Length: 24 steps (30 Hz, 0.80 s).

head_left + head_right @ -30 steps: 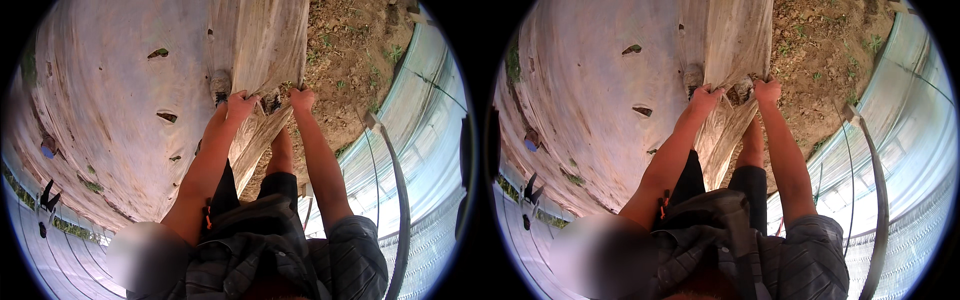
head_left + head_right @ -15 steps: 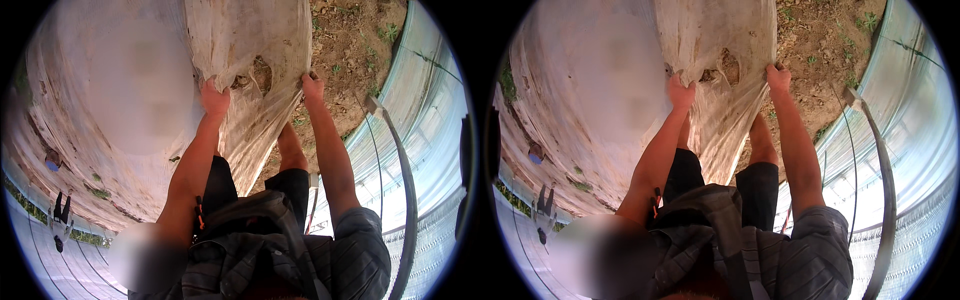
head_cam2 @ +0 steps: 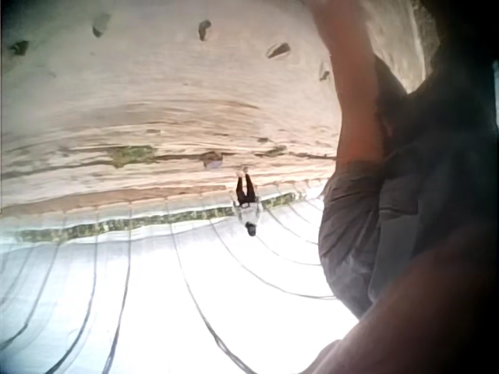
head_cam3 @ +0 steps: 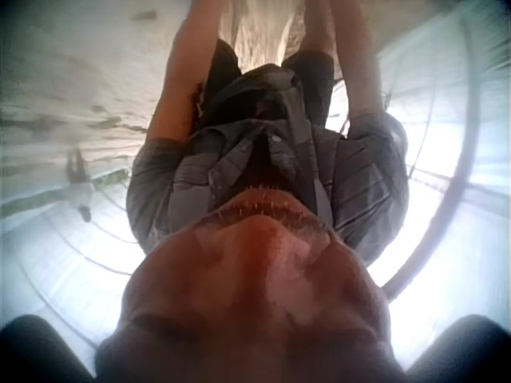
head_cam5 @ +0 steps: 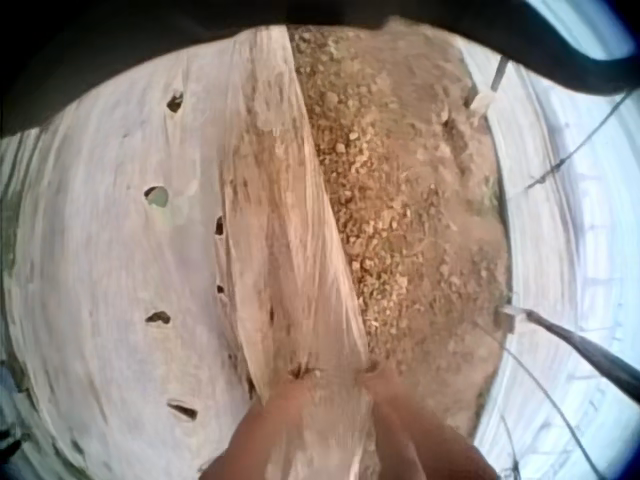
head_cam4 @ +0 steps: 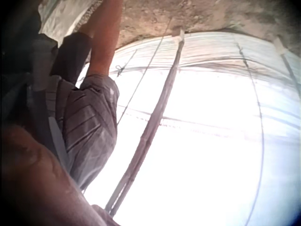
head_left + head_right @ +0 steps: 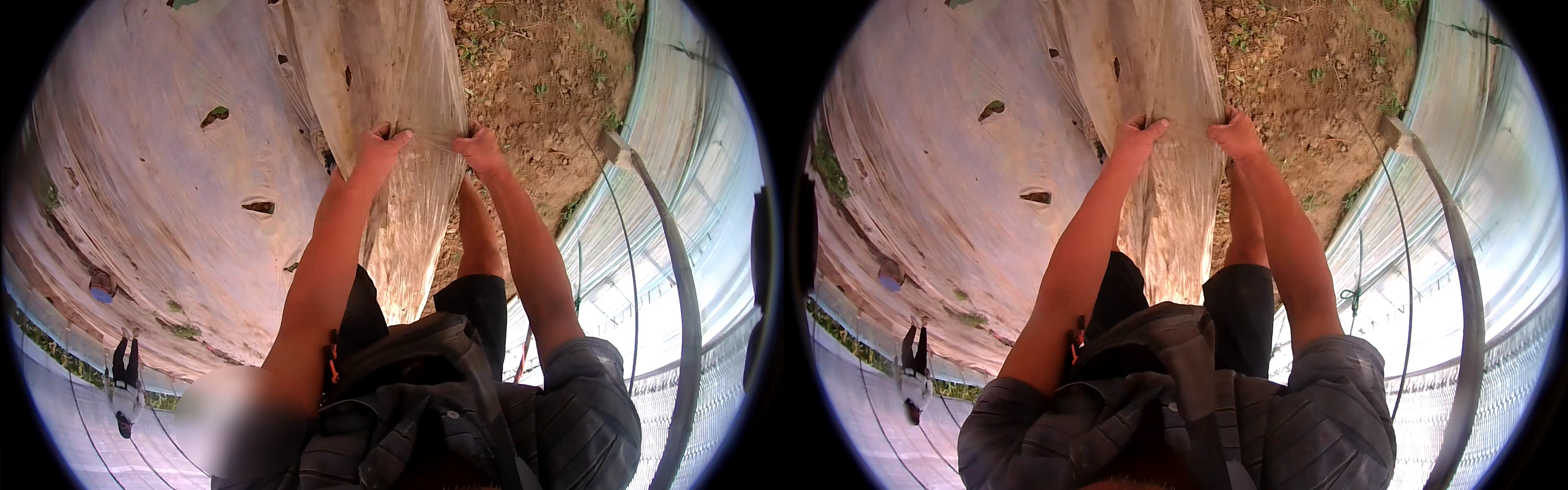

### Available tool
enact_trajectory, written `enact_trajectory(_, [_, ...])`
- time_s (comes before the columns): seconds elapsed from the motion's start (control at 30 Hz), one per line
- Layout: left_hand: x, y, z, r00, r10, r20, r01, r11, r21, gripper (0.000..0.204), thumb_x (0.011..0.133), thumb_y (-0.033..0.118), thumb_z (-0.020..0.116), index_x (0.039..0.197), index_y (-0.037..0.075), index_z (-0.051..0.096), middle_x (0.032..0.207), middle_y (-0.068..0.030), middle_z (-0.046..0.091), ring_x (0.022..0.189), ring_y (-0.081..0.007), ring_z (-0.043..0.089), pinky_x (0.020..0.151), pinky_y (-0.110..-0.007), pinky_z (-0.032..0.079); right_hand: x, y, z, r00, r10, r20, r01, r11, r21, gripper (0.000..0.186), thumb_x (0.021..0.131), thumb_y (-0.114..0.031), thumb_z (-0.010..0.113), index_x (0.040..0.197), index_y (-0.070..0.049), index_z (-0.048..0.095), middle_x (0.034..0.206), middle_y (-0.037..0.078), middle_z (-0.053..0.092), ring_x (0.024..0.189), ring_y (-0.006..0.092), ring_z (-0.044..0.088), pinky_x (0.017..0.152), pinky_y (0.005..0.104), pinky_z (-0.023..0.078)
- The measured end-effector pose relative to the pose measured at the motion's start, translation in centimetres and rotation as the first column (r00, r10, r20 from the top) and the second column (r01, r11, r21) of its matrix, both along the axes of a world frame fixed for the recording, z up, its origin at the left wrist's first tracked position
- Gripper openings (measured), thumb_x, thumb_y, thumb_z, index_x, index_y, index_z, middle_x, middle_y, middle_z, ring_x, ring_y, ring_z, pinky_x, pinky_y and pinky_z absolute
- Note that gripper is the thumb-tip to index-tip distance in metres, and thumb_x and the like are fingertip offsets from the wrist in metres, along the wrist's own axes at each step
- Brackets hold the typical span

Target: The person is repairing a damaged greenhouse cover. They lift the plastic sheet, align it with the metal frame, and secure it using ties or clips. The person moves along the length of the greenhouse, repeating the process for multiple sections.

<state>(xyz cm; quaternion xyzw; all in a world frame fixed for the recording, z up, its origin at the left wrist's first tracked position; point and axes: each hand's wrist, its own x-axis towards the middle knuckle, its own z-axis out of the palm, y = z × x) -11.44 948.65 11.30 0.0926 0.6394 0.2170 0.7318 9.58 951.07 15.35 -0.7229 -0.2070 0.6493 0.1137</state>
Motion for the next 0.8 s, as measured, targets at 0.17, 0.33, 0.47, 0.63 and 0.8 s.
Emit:
enact_trajectory(0.17, [-5.0, -1.4, -3.9, 0.974, 0.135, -0.182, -0.117, 0.988, 0.103, 0.024, 0.085, 0.009, 0.075, 0.106, -0.002, 0.069, 0.097, -0.0013, 0.069, 0.083, -0.0098, 0.060, 0.073, -0.027, 0.048, 4.7, -1.9, -3.5, 0.988, -0.145, -0.061, 0.144, 0.989, -0.017, 0.027, 0.071, -0.001, 0.067, 0.098, 0.003, 0.066, 0.079, 0.002, 0.063, 0.066, 0.0104, 0.054, 0.059, 0.0257, 0.043])
enact_trajectory(0.33, [-6.6, -2.2, -5.5, 0.923, 0.180, -0.339, -0.145, 0.981, 0.125, 0.018, 0.084, 0.010, 0.074, 0.097, -0.001, 0.069, 0.087, -0.0005, 0.067, 0.071, -0.0085, 0.055, 0.063, -0.027, 0.044, 4.9, -0.6, -1.9, 0.969, -0.226, -0.101, 0.224, 0.974, -0.027, 0.029, 0.071, 0.000, 0.068, 0.099, 0.004, 0.065, 0.081, 0.003, 0.063, 0.066, 0.0111, 0.054, 0.060, 0.0267, 0.044])
enact_trajectory(0.47, [-7.3, -1.9, -5.8, 0.918, 0.100, -0.383, -0.090, 0.995, 0.042, 0.027, 0.086, 0.009, 0.074, 0.108, -0.003, 0.068, 0.099, -0.0029, 0.069, 0.082, -0.0099, 0.060, 0.074, -0.028, 0.048, 6.4, -0.7, -2.1, 0.966, -0.237, -0.103, 0.233, 0.971, -0.051, 0.031, 0.072, 0.001, 0.066, 0.102, 0.005, 0.064, 0.083, 0.003, 0.063, 0.067, 0.0114, 0.055, 0.061, 0.0268, 0.045])
enact_trajectory(0.63, [-7.5, -2.2, -6.4, 0.862, 0.138, -0.488, -0.121, 0.990, 0.065, 0.024, 0.083, 0.013, 0.076, 0.101, -0.002, 0.070, 0.090, -0.0042, 0.069, 0.074, -0.0111, 0.058, 0.065, -0.030, 0.046, 6.2, -0.8, -1.2, 0.901, -0.319, -0.296, 0.309, 0.948, -0.083, 0.033, 0.073, 0.005, 0.062, 0.106, 0.002, 0.062, 0.082, 0.003, 0.063, 0.069, 0.0117, 0.058, 0.060, 0.0275, 0.048])
enact_trajectory(0.8, [-8.5, -2.6, -7.5, 0.855, 0.142, -0.499, -0.120, 0.990, 0.076, 0.026, 0.081, 0.013, 0.077, 0.101, -0.003, 0.071, 0.088, -0.0057, 0.070, 0.074, -0.0122, 0.059, 0.064, -0.032, 0.046, 6.2, -0.8, -0.9, 0.847, -0.377, -0.375, 0.323, 0.925, -0.201, 0.043, 0.076, 0.006, 0.063, 0.117, -0.003, 0.058, 0.094, 0.004, 0.065, 0.079, 0.0138, 0.061, 0.068, 0.0287, 0.052])
